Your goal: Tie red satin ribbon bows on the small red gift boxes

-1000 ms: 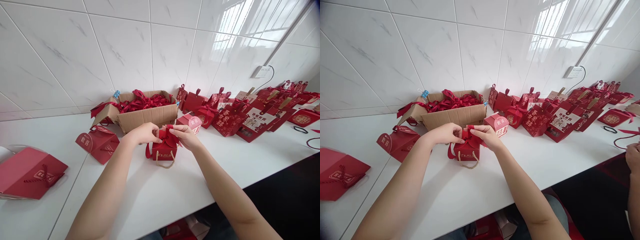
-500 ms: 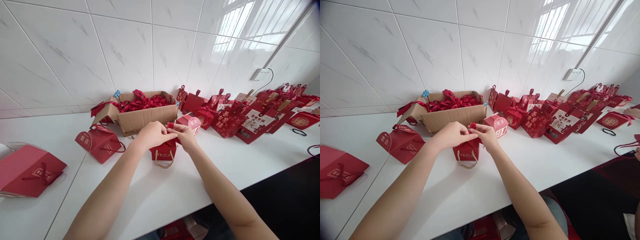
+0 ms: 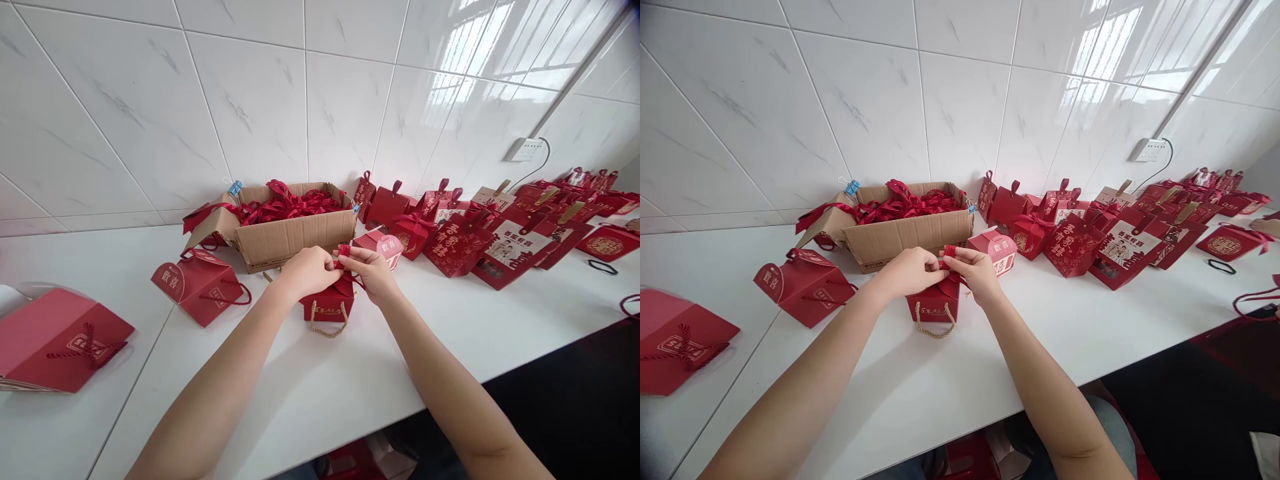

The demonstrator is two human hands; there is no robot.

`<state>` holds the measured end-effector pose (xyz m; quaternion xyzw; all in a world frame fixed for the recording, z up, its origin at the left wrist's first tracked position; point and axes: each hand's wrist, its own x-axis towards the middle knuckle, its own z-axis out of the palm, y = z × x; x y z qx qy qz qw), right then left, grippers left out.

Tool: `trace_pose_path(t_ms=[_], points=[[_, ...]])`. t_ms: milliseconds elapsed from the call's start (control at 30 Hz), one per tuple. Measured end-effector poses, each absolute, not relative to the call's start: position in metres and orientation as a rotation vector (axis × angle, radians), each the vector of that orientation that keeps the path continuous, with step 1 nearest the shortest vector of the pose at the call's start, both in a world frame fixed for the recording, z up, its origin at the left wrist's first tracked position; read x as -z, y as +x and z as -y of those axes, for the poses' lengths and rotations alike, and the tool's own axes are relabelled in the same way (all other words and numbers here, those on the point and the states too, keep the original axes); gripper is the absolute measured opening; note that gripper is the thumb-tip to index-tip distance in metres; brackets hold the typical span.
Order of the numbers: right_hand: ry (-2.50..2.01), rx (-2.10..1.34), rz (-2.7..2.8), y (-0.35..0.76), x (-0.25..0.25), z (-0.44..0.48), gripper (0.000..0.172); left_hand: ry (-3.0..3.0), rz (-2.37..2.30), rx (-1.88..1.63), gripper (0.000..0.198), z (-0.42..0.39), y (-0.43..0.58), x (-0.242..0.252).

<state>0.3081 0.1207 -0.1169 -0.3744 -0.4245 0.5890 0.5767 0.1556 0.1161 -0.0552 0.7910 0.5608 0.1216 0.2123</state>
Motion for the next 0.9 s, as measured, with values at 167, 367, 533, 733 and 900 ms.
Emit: trace_pose_path(t_ms=[167, 367, 533, 733, 900], points=[[-0.894, -1.364, 0.989, 0.307, 0.116, -0.120, 0.036, 2.192, -1.513, -0.421, 0.015, -0.115, 0.148, 0.047], [-0.886, -1.356, 0.967, 0.303, 0.116, -0.118, 0.035, 2.027, -1.422, -0.585, 0.015, -0.116, 0.146, 0.048], [-0.847, -1.340, 0.924, 0.299, 0.117, -0.118, 0.032, 1.835, -1.357, -0.594, 0.021, -0.117, 0.151, 0.051], [-0.830, -1.271, 0.886, 0.297, 0.124, -0.122, 0.030, 1.625, -1.326, -0.543, 0.013, -0.116, 0.158, 0.049], [-0.857, -1.267, 0.938, 0.296, 0.124, -0.120, 0.030, 1.994, -1.326, -0.249, 0.014, -0.101, 0.147, 0.037]])
